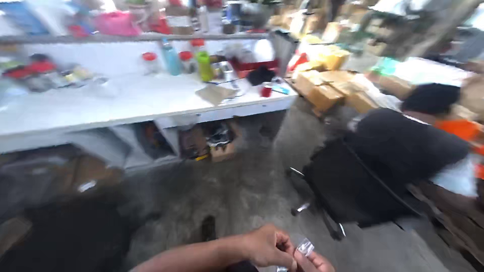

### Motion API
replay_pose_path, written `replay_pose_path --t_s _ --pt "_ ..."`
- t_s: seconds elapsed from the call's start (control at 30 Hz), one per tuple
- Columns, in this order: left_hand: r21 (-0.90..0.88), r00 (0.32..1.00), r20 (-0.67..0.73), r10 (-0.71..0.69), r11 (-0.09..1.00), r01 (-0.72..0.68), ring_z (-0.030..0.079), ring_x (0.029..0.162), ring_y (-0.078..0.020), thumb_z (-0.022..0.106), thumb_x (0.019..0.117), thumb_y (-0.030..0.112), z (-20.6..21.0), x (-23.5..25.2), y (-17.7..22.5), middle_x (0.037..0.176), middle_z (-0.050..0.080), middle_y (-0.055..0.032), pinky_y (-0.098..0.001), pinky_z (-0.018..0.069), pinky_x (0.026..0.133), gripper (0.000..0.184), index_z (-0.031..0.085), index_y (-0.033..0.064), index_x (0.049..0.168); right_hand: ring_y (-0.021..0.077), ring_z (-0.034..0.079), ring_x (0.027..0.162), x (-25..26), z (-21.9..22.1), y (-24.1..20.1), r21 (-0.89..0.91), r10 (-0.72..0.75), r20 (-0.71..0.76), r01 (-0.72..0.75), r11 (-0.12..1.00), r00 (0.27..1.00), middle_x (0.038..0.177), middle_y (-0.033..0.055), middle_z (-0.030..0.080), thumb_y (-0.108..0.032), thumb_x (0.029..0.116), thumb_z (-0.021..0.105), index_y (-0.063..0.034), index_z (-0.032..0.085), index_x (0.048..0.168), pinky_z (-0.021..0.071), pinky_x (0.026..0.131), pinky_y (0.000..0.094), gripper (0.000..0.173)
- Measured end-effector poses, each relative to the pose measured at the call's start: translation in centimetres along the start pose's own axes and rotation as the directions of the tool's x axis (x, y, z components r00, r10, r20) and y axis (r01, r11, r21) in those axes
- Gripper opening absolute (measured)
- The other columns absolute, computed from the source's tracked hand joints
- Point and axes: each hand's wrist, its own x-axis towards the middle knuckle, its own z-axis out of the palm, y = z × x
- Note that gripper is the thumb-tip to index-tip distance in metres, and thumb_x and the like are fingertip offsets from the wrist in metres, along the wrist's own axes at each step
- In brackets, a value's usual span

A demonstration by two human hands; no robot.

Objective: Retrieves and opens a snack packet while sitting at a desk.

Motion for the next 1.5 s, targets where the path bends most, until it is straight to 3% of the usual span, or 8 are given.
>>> replay_pose_path --t_s 0.3,0.5,0.67,0.77,0.87,1.1,1.23,1.5 --pt "-0.079 0.797 -0.593 0.116 0.977 -0.201 0.054 0.062 -0.0003 0.058 0.0925 0.006 -18.4 -15.6 2.4 0.068 0.057 0.0078 -0.0206 0.0455 0.06 0.016 0.058 0.0104 0.077 0.009 0.071 0.068 18.7 20.8 -0.3 -0.033 0.093 0.592 -0.091 0.995 0.801 0.076 0.0016 0.075 -0.018 0.1017 0.058 -0.0118 0.076 0.09 0.0597 0.069 0.0269 0.022" --pt "0.5 0.395 -0.829 0.396 0.841 0.205 0.059 0.067 -0.0184 0.062 0.0893 0.012 -23.0 -21.0 -0.1 0.067 0.059 -0.008 -0.0371 0.0483 0.066 0.016 0.063 0.0022 0.076 0.0019 0.058 0.056 25.7 30.4 -0.1 -0.503 0.248 0.647 0.159 0.85 0.721 0.064 -0.0073 0.063 -0.004 0.0939 0.055 -0.0082 0.069 0.083 0.0518 0.057 0.0223 0.018" --pt "0.454 0.059 -0.87 0.489 0.75 0.481 0.063 0.07 -0.0197 0.063 0.0881 0.018 -28.6 -24.1 -0.6 0.067 0.062 -0.0052 -0.0418 0.0514 0.077 0.02 0.062 0.0066 0.072 0.0043 0.054 0.054 32.1 36.7 1.1 -0.59 0.252 0.729 0.397 0.703 0.636 0.059 -0.0059 0.054 -0.01 0.0867 0.049 -0.0109 0.059 0.07 0.0464 0.054 0.0269 0.02" --pt "0.485 0.108 -0.868 0.485 0.778 0.398 0.064 0.075 -0.0229 0.063 0.0874 0.012 -33.2 -24.9 0.1 0.072 0.064 -0.0092 -0.0412 0.0527 0.073 0.014 0.064 0.0029 0.077 0.0038 0.064 0.07 36.7 40.5 1.6 -0.432 0.196 0.823 0.364 0.825 0.533 0.076 -0.0047 0.067 -0.016 0.1016 0.048 -0.0055 0.067 0.091 0.0559 0.07 0.0251 0.025" --pt "0.514 0.159 -0.858 0.489 0.808 0.287 0.063 0.078 -0.0252 0.064 0.0903 0.009 -37.4 -23.7 0.4 0.075 0.063 -0.012 -0.0412 0.0509 0.077 0.013 0.064 0.0002 0.08 0.002 0.061 0.062 40.9 45.0 2.0 -0.395 0.196 0.81 0.266 0.88 0.553 0.07 -0.007 0.064 -0.026 0.1021 0.051 -0.0098 0.064 0.091 0.0539 0.06 0.0216 0.023" --pt "0.144 -0.035 -0.989 0.143 0.989 -0.035 0.058 0.073 -0.0071 0.058 0.0935 0.009 -46.1 -26.4 2.1 0.079 0.061 -0.0051 -0.0243 0.0481 0.067 0.015 0.064 -0.0006 0.083 0.0044 0.063 0.061 50.6 54.9 1.7 -0.41 0.362 0.886 0.127 0.903 0.29 0.068 -0.0043 0.067 -0.017 0.1001 0.055 -0.01 0.065 0.084 0.0554 0.059 0.0233 0.02" --pt "0.036 -0.107 -0.993 0.049 0.993 0.115 0.064 0.079 -0.0156 0.062 0.091 0.016 -49.5 -29.2 2.8 0.082 0.066 -0.0086 -0.0359 0.0526 0.072 0.017 0.069 0.0011 0.087 0.0016 0.059 0.057 52.3 60.3 1.9 -0.445 0.397 0.883 0.179 0.877 0.25 0.066 -0.0061 0.065 -0.013 0.0992 0.055 -0.0098 0.065 0.084 0.0514 0.056 0.0197 0.018" --pt "0.049 0.086 -0.995 0.048 0.999 0.007 0.053 0.066 -0.0112 0.055 0.0939 0.008 -60.5 -38.9 1.9 0.07 0.057 -0.0071 -0.0291 0.043 0.061 0.02 0.063 -0.0031 0.078 0.0016 0.062 0.058 56.7 71.4 4.3 -0.525 0.493 0.848 0.185 0.831 0.195 0.067 -0.0077 0.066 -0.008 0.0971 0.054 -0.0121 0.064 0.082 0.054 0.057 0.0213 0.018"
